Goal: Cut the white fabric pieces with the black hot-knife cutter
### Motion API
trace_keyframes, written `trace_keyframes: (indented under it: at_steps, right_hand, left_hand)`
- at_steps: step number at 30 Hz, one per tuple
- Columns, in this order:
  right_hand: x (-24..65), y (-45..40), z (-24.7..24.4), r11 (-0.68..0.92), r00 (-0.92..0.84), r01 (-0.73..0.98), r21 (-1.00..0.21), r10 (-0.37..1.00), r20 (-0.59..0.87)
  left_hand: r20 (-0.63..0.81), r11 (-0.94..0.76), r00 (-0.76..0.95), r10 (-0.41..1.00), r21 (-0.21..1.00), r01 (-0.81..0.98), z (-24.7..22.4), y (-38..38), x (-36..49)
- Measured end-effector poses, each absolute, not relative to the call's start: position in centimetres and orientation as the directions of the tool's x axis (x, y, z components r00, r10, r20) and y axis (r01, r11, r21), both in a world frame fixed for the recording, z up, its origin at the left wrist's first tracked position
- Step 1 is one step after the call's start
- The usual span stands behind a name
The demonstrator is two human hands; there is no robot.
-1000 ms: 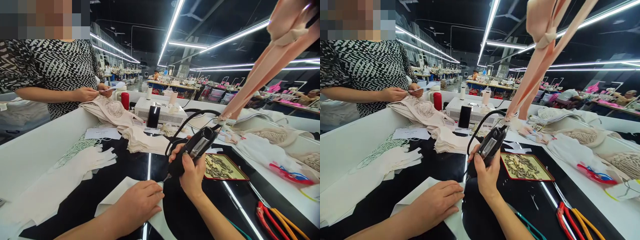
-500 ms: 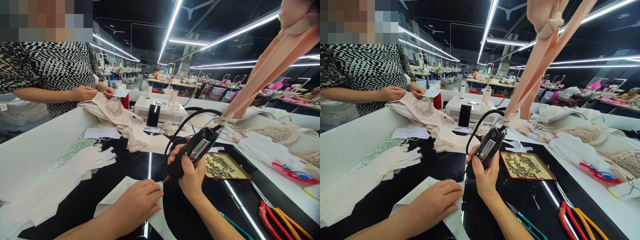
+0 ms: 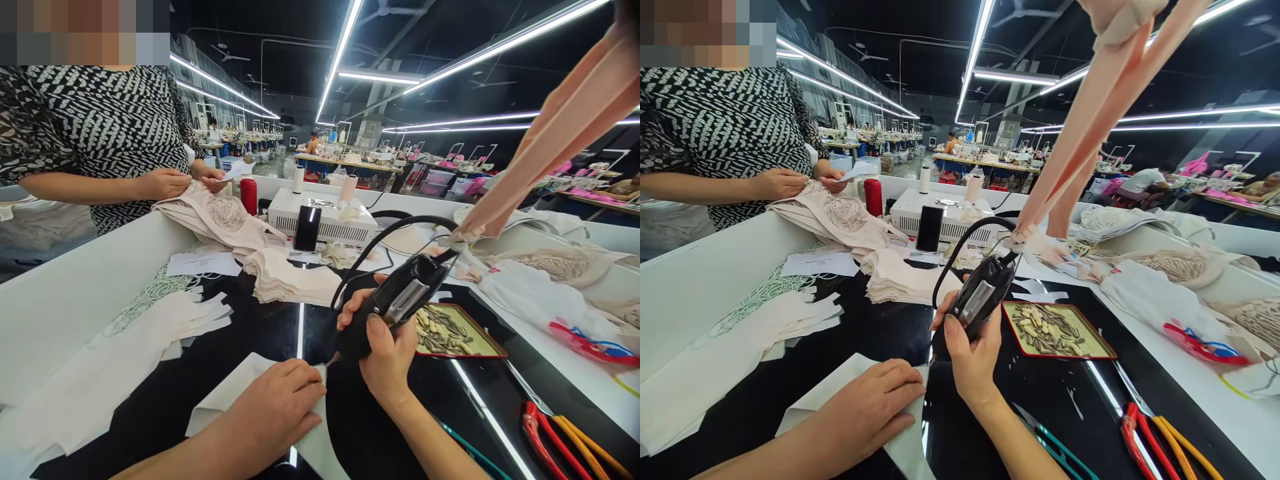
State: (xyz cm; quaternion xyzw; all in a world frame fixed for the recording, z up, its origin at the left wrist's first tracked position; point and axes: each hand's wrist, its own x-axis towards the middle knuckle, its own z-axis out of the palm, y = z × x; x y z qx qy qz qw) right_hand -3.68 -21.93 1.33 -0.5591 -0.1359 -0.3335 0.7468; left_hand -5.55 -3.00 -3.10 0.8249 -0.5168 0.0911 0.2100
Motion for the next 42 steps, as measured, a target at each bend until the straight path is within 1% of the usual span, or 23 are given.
trace_keyframes:
  at_steps: [7,15,23,30,36,42]
  right_hand:
    - [-3.86,-21.79,1.32,0.144,0.744,0.646,-0.749,-0.337,0.577]
    - [-3.79,-21.76,1.38,0.133,0.719,0.677,-0.723,-0.328,0.613]
    - [-3.74,-21.66,1.54,0.155,0.706,0.696,-0.701,-0.324,0.629]
    - [-3.77,-21.73,1.58,0.151,0.705,0.698,-0.701,-0.32,0.633]
    - [-3.86,-21.8,1.45,0.154,0.709,0.693,-0.705,-0.326,0.626]
    - [-3.79,-21.77,1.72,0.162,0.714,0.686,-0.709,-0.337,0.614]
  left_hand:
    - [0.352,-0.376,0.444,-0.824,0.248,-0.893,-3.05,-3.03,-5.62]
    - [0.383,-0.383,0.441,-0.812,0.22,-0.897,-3.14,-2.91,-5.83]
    - [0.402,-0.394,0.438,-0.804,0.193,-0.899,-2.75,-2.74,-6.15]
    - [0.449,-0.413,0.419,-0.789,0.118,-0.903,-2.86,-2.83,-6.21]
    - [0.474,-0.407,0.399,-0.785,0.092,-0.909,-3.1,-2.93,-6.15]
    - [0.445,-0.414,0.412,-0.795,0.098,-0.905,-3.33,-2.84,-6.08]
